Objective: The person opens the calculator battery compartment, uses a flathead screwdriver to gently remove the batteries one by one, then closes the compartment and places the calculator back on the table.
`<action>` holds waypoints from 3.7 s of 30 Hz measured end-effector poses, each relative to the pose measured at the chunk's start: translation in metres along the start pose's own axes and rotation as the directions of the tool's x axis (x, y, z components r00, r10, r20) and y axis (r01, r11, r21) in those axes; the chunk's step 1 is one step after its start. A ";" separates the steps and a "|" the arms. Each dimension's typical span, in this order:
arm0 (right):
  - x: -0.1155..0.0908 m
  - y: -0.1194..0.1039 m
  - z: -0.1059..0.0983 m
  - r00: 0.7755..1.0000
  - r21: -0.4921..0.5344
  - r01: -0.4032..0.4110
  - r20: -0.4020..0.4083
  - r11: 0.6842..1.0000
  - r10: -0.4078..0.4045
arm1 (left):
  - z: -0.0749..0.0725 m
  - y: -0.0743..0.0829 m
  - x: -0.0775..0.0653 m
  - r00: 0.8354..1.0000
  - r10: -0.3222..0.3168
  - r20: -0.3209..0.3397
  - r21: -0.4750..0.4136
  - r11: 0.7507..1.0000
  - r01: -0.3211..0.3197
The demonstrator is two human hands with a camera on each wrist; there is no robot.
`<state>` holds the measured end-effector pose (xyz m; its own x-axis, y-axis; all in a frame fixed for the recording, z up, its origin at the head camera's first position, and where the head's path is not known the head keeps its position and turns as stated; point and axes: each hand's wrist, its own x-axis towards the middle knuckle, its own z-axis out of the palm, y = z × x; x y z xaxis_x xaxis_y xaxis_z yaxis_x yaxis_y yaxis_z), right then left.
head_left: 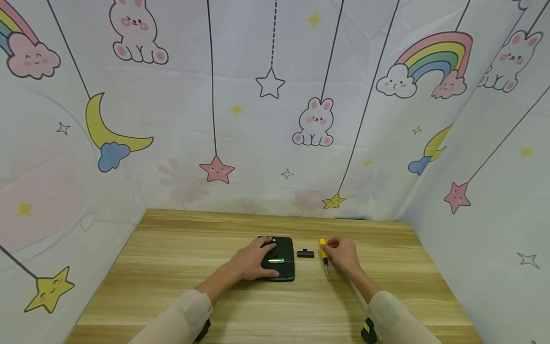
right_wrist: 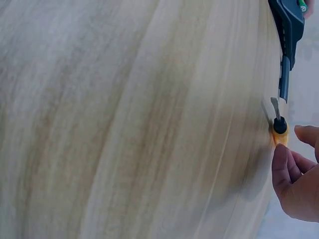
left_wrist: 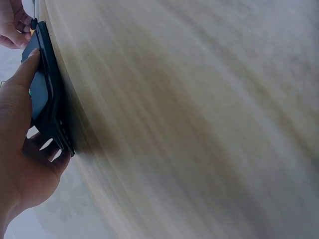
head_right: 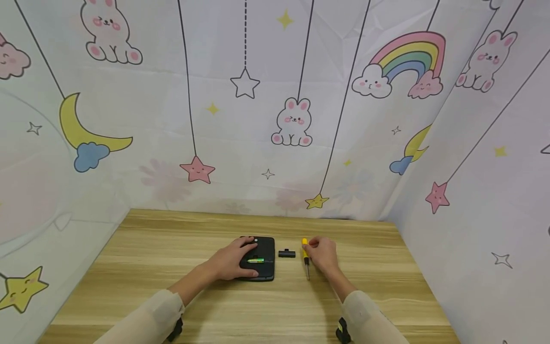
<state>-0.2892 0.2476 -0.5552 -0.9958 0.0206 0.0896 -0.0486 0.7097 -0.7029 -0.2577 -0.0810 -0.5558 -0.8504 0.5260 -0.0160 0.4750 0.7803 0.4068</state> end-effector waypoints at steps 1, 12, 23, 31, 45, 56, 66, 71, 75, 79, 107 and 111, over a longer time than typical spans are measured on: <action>0.000 -0.001 -0.001 1.000 0.005 0.004 0.004 1.000 -0.004 | 0.000 0.000 0.000 1.000 0.000 0.001 -0.001 1.000 0.000; -0.002 -0.015 -0.005 0.999 -0.013 0.024 0.026 1.000 -0.023 | 0.000 0.000 0.000 1.000 -0.001 0.003 -0.006 1.000 0.001; -0.005 -0.029 -0.005 0.994 0.012 0.092 0.054 0.996 -0.092 | 0.000 0.001 0.000 1.000 0.006 -0.001 0.007 1.000 -0.006; -0.010 -0.039 -0.002 0.985 0.044 0.159 0.066 0.986 -0.161 | -0.003 0.004 -0.002 1.000 -0.001 -0.009 -0.014 1.000 0.001; -0.015 -0.059 0.006 0.967 0.098 0.215 0.114 0.972 -0.226 | -0.003 0.003 -0.001 1.000 -0.005 -0.003 -0.003 1.000 0.005; -0.021 -0.071 0.016 0.955 0.123 0.246 0.138 0.961 -0.262 | -0.002 0.002 0.000 1.000 0.001 -0.004 -0.001 1.000 -0.001; -0.025 -0.074 0.024 0.927 0.131 0.307 0.183 0.943 -0.328 | -0.002 0.002 0.000 1.000 0.004 -0.006 0.006 1.000 -0.004; -0.026 -0.074 0.027 0.907 0.126 0.338 0.222 0.933 -0.358 | -0.001 0.002 0.000 1.000 0.000 -0.004 0.008 1.000 0.000; -0.028 -0.074 0.030 0.890 0.131 0.357 0.253 0.925 -0.380 | -0.001 0.001 0.000 1.000 0.003 -0.005 0.011 1.000 -0.003; -0.029 -0.076 0.032 0.874 0.138 0.383 0.265 0.914 -0.406 | -0.001 0.001 0.000 1.000 0.010 -0.007 0.010 1.000 -0.009; -0.028 -0.098 0.039 0.788 -0.005 0.518 0.394 0.856 -0.474 | 0.000 -0.001 0.000 0.999 0.026 -0.020 0.003 1.000 -0.026; -0.028 -0.100 0.042 0.772 -0.028 0.543 0.409 0.840 -0.486 | 0.000 -0.001 0.000 0.999 0.033 -0.023 0.003 0.999 -0.033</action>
<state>-0.2601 0.1470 -0.5171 -0.7776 -0.6169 0.1218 -0.5789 0.6268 -0.5215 -0.2583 -0.0818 -0.5559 -0.8392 0.5436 0.0187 0.5037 0.7636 0.4040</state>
